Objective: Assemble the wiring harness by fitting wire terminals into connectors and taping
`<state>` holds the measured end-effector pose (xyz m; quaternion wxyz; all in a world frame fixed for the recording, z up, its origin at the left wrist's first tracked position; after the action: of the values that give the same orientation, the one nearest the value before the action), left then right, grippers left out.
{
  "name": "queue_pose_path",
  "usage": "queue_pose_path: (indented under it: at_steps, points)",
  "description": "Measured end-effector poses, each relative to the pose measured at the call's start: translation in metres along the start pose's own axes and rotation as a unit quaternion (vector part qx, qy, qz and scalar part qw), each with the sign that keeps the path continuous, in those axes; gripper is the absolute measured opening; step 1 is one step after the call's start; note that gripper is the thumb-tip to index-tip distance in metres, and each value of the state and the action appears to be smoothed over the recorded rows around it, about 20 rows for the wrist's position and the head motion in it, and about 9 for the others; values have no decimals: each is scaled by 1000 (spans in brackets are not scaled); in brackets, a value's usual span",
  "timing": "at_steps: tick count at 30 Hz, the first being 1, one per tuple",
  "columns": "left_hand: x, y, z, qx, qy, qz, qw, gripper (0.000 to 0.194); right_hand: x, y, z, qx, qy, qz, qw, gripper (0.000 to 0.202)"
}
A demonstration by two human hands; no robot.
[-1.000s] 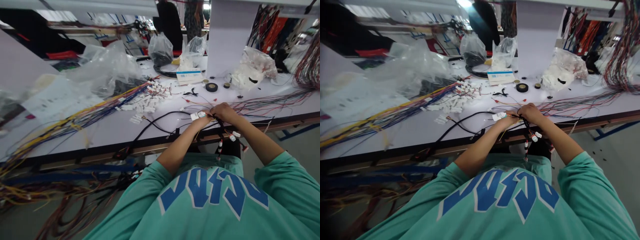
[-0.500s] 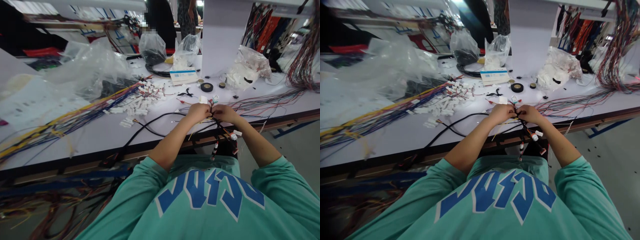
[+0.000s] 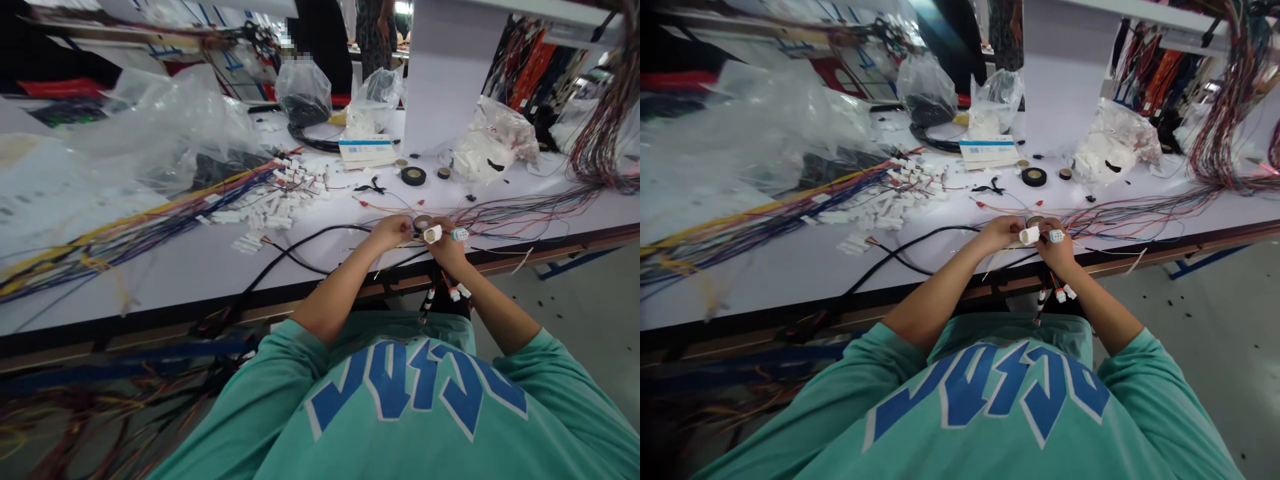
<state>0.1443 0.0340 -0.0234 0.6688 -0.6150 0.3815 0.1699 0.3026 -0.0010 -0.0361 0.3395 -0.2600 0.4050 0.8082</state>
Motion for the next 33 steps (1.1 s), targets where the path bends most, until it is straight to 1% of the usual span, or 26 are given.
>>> queue_pose_path:
  at_steps: [2,4,6,10,14,17,19,22,23,24,25,27,28,29,33]
  points:
    - [-1,1,1,7,7,-15,1000,9,-1,-2,-5,23,-41,46,998,4]
    - [-3,-1,0,12,24,-18,999,12,-4,-2,-8,49,-64,91,993,9]
    - [-5,-4,-1,5,41,8,999,14,-6,-1,-10,75,-73,137,985,14]
    - [-8,-14,2,-51,47,88,994,13,-5,0,-15,112,-101,202,968,16]
    - [-10,-24,9,-68,63,102,990,6,-2,-1,-20,142,-119,249,951,18]
    - [-9,-26,15,-65,85,104,989,13,-1,-2,-21,136,-124,276,943,17]
    - [-10,-26,15,-56,73,101,991,18,-2,-3,-21,117,-122,273,947,15]
    - [-14,-24,10,-31,-3,79,996,34,-3,-3,-21,95,-116,262,953,15]
    - [-15,-24,7,-16,-13,57,998,41,-3,-4,-21,91,-115,258,955,15]
    - [-16,-24,4,5,-8,31,999,48,-3,-4,-21,86,-113,255,956,15]
    - [-16,-25,1,29,9,7,1000,54,-3,-4,-20,82,-111,253,958,15]
    - [-14,-26,-6,74,47,-7,996,61,-3,-3,-20,75,-108,253,958,15]
    - [-11,-27,-9,90,52,9,995,62,-2,-3,-20,74,-107,257,958,15]
    - [-8,-28,-11,100,43,35,993,61,-2,-3,-19,76,-109,261,956,14]
    - [3,-29,-18,136,-25,133,981,56,-1,-3,-19,97,-123,271,950,16]
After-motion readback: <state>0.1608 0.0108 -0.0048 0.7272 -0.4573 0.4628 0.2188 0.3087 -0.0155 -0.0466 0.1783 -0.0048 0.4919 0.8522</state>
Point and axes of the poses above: each hand's wrist, its own z-axis towards the middle knuckle, its own x-axis out of the palm, y = z × x, the point moved 1 cm from there along z, towards the middle knuckle, and after that the axes turned 6 degrees about -x, right-handed, at the moved point
